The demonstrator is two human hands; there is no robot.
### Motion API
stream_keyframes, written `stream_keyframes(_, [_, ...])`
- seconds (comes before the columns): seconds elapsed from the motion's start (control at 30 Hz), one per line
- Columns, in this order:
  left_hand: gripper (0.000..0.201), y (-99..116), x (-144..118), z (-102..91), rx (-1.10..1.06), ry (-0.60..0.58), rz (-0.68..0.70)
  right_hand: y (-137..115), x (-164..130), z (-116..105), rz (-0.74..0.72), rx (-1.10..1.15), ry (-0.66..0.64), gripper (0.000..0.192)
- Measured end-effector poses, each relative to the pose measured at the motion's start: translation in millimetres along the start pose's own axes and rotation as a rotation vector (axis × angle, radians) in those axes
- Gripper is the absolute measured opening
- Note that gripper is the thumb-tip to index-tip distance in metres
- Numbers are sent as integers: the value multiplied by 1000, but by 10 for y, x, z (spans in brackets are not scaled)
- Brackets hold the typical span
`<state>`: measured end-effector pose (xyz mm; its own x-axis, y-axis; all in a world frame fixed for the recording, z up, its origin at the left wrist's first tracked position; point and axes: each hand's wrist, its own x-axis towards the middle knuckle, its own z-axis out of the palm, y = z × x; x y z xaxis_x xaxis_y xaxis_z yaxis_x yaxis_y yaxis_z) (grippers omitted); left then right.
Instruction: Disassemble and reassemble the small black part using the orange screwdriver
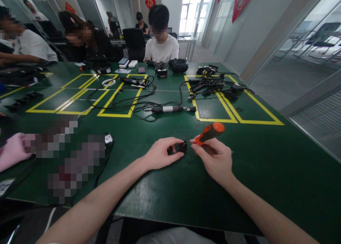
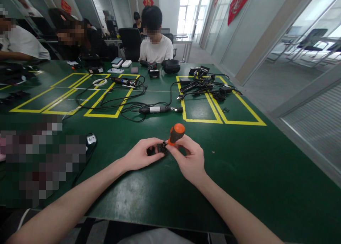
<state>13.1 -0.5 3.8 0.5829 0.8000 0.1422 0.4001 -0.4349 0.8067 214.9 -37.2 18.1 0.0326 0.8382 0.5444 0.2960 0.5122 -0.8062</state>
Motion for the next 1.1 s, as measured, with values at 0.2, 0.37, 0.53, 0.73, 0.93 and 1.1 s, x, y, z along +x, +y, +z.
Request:
stream_keyframes(0.2, [52, 7, -22, 5, 26, 26, 41, -4, 0, -2, -1, -15, 56, 8])
stream_keyframes(0.37, [43, -2, -15, 17, 69, 54, 12, -17, -21, 4, 43, 54, 14, 5])
stream_keyframes(0.53, [31, 7, -9, 10, 103, 52, -7, 4, -34, -9, -6, 9, -3, 6])
stream_keyframes(0.73, [30, 11, -1, 3, 117, 50, -14, 15, -7, -19, -91, -56, 23, 15])
stream_keyframes(0.93, [28, 15, 3, 5, 112, 56, -15, 3, -18, -9, -24, 33, -11, 7])
stream_keyframes(1.1, [27, 9, 8, -3, 119, 57, -10, 22, -32, -17, -47, 13, -12, 6])
